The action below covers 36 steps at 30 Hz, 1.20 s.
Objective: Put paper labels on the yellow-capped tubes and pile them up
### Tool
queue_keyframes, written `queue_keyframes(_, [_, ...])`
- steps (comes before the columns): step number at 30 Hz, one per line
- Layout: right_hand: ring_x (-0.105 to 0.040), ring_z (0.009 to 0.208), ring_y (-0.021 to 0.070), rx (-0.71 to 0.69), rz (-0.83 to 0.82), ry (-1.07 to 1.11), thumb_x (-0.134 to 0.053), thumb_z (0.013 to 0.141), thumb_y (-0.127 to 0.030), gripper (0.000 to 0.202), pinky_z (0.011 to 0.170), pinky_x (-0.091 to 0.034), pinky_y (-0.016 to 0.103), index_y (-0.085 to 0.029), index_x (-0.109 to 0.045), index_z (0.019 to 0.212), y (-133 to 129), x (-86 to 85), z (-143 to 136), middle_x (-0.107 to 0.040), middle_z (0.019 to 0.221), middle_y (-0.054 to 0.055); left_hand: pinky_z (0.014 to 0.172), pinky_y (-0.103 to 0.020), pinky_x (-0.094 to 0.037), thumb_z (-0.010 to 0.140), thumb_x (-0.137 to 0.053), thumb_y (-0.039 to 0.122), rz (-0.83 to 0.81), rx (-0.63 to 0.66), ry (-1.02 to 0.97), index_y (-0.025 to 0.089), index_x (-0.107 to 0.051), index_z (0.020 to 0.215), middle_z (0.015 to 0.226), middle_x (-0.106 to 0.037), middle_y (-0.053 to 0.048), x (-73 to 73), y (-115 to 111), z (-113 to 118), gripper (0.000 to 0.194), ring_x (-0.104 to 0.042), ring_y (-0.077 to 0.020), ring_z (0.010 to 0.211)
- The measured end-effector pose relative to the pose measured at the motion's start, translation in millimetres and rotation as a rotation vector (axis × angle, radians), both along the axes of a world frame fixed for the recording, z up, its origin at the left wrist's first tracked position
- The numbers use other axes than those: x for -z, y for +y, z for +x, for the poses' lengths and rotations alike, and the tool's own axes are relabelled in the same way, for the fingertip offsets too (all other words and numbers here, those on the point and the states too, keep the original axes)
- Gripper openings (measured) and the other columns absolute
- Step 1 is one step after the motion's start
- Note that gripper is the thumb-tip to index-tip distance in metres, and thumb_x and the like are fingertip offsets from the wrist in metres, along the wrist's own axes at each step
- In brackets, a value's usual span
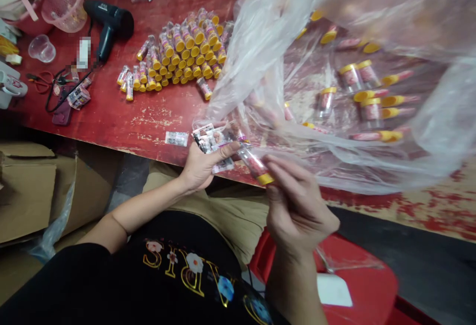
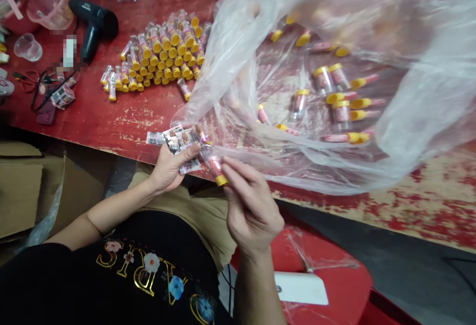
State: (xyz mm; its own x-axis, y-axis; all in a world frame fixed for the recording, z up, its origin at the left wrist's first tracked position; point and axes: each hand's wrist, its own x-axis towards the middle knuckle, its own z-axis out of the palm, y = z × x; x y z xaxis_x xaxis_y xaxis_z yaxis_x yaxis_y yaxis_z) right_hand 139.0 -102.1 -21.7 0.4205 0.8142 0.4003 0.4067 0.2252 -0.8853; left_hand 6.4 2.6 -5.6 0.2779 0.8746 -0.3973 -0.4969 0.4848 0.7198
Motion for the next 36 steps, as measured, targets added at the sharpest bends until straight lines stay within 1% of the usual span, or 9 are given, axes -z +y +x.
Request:
queue_keyframes(3, [-0.075, 0.125, 0.0292, -0.127, -0.011, -0.029, -0.074, 0.095, -0.023, 0.049, 0.103, -0.067, 0.051, -0.034, -0.072, 0.142, -1, 6.6, 1, -0.074, 0.143, 0.009, 0.098, -0.040, -0.059, 0.053, -0.106, 0.050, 0.006, 0.055, 0.004, 0.019, -0.071, 0.108, 0.105, -0.078, -0.005, 0.1, 2, 0, 0.072, -0.075, -0.0231, 0.104])
queue_keyframes(5, [-0.074, 0.129, 0.0296, -0.127, 0.028, -0.107, -0.070, 0.097, -0.021, 0.051, 0.105, -0.066, 0.051, -0.032, -0.069, 0.146, 3, 11.8, -2, -0.074, 0.144, 0.010, 0.097, -0.040, -0.059, 0.054, -0.105, 0.050, 0.008, 0.084, 0.002, 0.018, -0.072, 0.103, 0.102, -0.079, -0.005, 0.1, 1, 0, 0.068, -0.076, -0.0217, 0.099])
queue_keyframes(12, [-0.082, 0.087, 0.0238, 0.259, 0.161, -0.227, -0.078, 0.092, -0.022, 0.022, 0.083, -0.070, 0.041, -0.027, -0.085, 0.112, 19, 16.5, -24, -0.085, 0.098, 0.005, 0.089, -0.036, -0.061, 0.053, -0.105, 0.050, -0.012, 0.104, 0.040, 0.018, -0.075, 0.096, 0.096, -0.078, -0.003, -3.0, -11, -4, 0.062, -0.074, -0.0174, 0.087])
queue_keyframes(16, [-0.079, 0.078, 0.0215, 0.319, 0.225, -0.172, -0.082, 0.089, -0.020, 0.018, 0.076, -0.067, 0.040, -0.030, -0.085, 0.104, 26, 10.0, -31, -0.083, 0.090, 0.002, 0.085, -0.031, -0.061, 0.051, -0.107, 0.043, 0.003, 0.065, 0.025, 0.022, -0.073, 0.112, 0.095, -0.077, 0.001, -7.2, -14, -8, 0.073, -0.073, -0.0140, 0.085])
queue_keyframes(20, [-0.077, 0.074, 0.0231, 0.384, 0.160, -0.119, -0.084, 0.087, -0.033, 0.004, 0.074, -0.068, 0.044, -0.029, -0.083, 0.086, 30, 10.2, -34, -0.081, 0.083, 0.003, 0.083, -0.030, -0.060, 0.050, -0.108, 0.042, -0.004, 0.039, 0.029, 0.026, -0.069, 0.128, 0.095, -0.076, 0.003, -11.5, -13, -12, 0.088, -0.072, -0.0137, 0.083])
queue_keyframes(27, [-0.078, 0.078, 0.0224, 0.343, 0.272, -0.186, -0.084, 0.086, -0.021, 0.011, 0.076, -0.068, 0.043, -0.030, -0.082, 0.093, 32, 16.0, -35, -0.083, 0.089, 0.002, 0.084, -0.031, -0.062, 0.052, -0.107, 0.035, 0.009, 0.060, -0.051, 0.025, -0.070, 0.126, 0.094, -0.075, 0.004, -11.2, -11, -14, 0.083, -0.071, -0.0126, 0.081])
queue_keyframes(31, [-0.077, 0.079, 0.0230, 0.381, 0.220, -0.178, -0.085, 0.087, -0.029, 0.004, 0.079, -0.068, 0.045, -0.029, -0.081, 0.086, 37, 21.6, -37, -0.081, 0.086, 0.003, 0.085, -0.032, -0.063, 0.053, -0.107, 0.037, -0.005, 0.054, -0.033, 0.022, -0.072, 0.114, 0.092, -0.074, 0.003, -9.4, -17, -13, 0.072, -0.071, -0.0129, 0.080])
queue_keyframes(34, [-0.077, 0.083, 0.0237, 0.367, 0.162, -0.165, -0.083, 0.088, -0.034, 0.007, 0.083, -0.069, 0.046, -0.027, -0.081, 0.087, 38, 28.2, -37, -0.080, 0.088, 0.004, 0.090, -0.037, -0.063, 0.054, -0.106, 0.040, 0.005, 0.022, 0.047, 0.019, -0.072, 0.102, 0.096, -0.077, -0.001, 1.3, -5, -18, 0.063, -0.075, -0.0176, 0.087])
queue_keyframes(36, [-0.078, 0.090, 0.0251, 0.343, 0.146, -0.151, -0.083, 0.089, -0.034, 0.011, 0.086, -0.069, 0.047, -0.025, -0.082, 0.096, 37, 33.9, -32, -0.081, 0.095, 0.006, 0.097, -0.040, -0.061, 0.055, -0.105, 0.038, 0.063, -0.055, 0.157, 0.018, -0.072, 0.099, 0.099, -0.079, -0.004, 15.0, 24, -27, 0.059, -0.076, -0.0206, 0.094])
